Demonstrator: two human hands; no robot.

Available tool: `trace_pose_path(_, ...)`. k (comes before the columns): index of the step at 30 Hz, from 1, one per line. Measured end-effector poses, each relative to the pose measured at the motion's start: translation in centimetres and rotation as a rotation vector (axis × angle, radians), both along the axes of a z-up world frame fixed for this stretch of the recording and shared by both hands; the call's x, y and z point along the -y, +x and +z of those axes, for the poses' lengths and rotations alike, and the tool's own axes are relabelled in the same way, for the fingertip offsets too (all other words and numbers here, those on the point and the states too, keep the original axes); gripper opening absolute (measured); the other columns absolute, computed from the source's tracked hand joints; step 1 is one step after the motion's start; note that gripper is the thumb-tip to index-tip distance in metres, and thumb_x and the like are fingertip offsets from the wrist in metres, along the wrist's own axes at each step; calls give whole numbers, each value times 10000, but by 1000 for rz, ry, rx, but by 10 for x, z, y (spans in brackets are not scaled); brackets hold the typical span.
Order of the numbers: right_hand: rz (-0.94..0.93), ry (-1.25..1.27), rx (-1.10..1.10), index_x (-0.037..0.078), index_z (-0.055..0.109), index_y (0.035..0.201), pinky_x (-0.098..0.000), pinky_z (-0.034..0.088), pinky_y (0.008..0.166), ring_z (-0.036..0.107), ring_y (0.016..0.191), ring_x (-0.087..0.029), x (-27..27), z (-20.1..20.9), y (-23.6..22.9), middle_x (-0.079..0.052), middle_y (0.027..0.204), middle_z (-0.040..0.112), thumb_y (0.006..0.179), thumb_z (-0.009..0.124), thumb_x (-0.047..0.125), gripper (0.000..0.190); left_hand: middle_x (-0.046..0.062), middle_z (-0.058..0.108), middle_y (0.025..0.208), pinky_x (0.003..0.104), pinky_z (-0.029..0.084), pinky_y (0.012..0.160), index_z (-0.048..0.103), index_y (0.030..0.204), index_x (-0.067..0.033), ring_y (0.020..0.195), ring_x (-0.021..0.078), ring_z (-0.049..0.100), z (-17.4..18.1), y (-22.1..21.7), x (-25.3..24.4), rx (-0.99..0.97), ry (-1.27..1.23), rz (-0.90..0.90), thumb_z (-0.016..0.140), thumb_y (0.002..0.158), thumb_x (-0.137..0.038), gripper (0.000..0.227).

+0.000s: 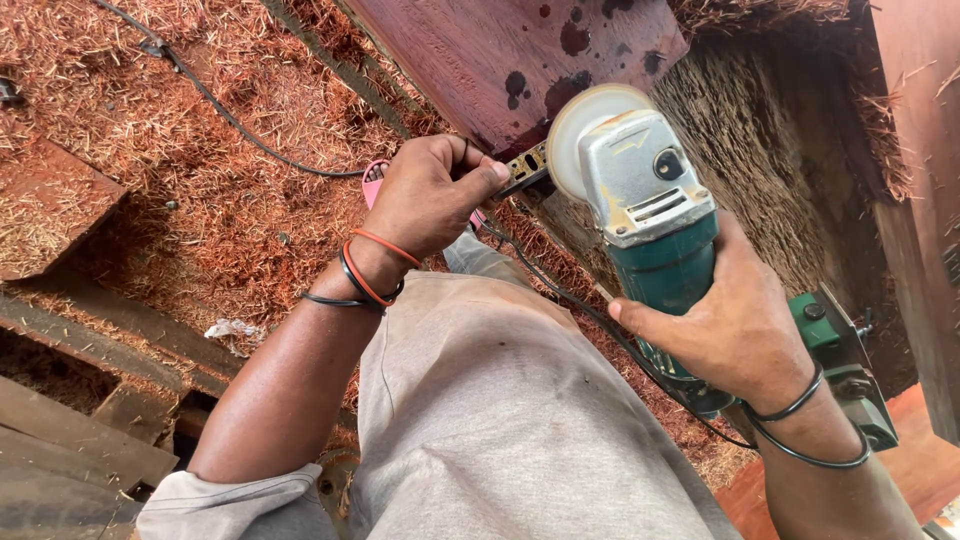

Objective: Preparing and polishing metal furniture hardware using an angle grinder and finishing material.

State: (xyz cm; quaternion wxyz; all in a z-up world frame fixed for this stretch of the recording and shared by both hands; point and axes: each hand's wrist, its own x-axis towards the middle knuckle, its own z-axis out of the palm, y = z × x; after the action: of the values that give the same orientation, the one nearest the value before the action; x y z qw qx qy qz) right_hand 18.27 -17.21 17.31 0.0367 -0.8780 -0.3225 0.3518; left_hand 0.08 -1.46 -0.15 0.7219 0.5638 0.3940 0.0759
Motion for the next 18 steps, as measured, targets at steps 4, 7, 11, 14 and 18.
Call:
trace_pose_path(4,15,-46,35,7,530,1317,-413,537,918,709,1049,-299,-5,2,-7,-180,1119,723,570,933,322,905,0,722,725,243,534,560,755,906,-7,632,52,640,-2,0,0,35,-31,13,744,907,-232,225)
trace_pose_path(7,28,-26,9,-11,527,1283,-414,537,926,714,1066,-310,-2,0,-9,-189,1115,723,570,929,337,889,10,712,713,245,522,547,762,902,-5,619,56,622,-2,0,0,7,-9,0,747,911,-229,225)
trace_pose_path(11,24,-48,17,-7,515,1318,-420,534,929,710,1067,-322,-4,1,-13,-192,1119,721,566,923,335,921,14,722,721,245,527,542,754,904,0,621,58,639,-2,0,1,36,-52,18,742,911,-221,221)
trace_pose_path(14,34,-33,12,-6,507,1341,-423,530,932,706,1075,-329,-1,1,-15,-199,1127,718,570,924,337,941,14,725,721,246,536,537,749,898,0,617,59,650,1,1,0,32,-71,21,737,906,-222,222)
trace_pose_path(18,45,19,-33,-1,508,1361,-425,530,933,709,1088,-334,-2,2,-18,-203,1137,719,579,910,340,943,13,725,720,244,537,539,762,902,-11,613,59,639,0,0,-1,-2,-34,-1,742,900,-238,227)
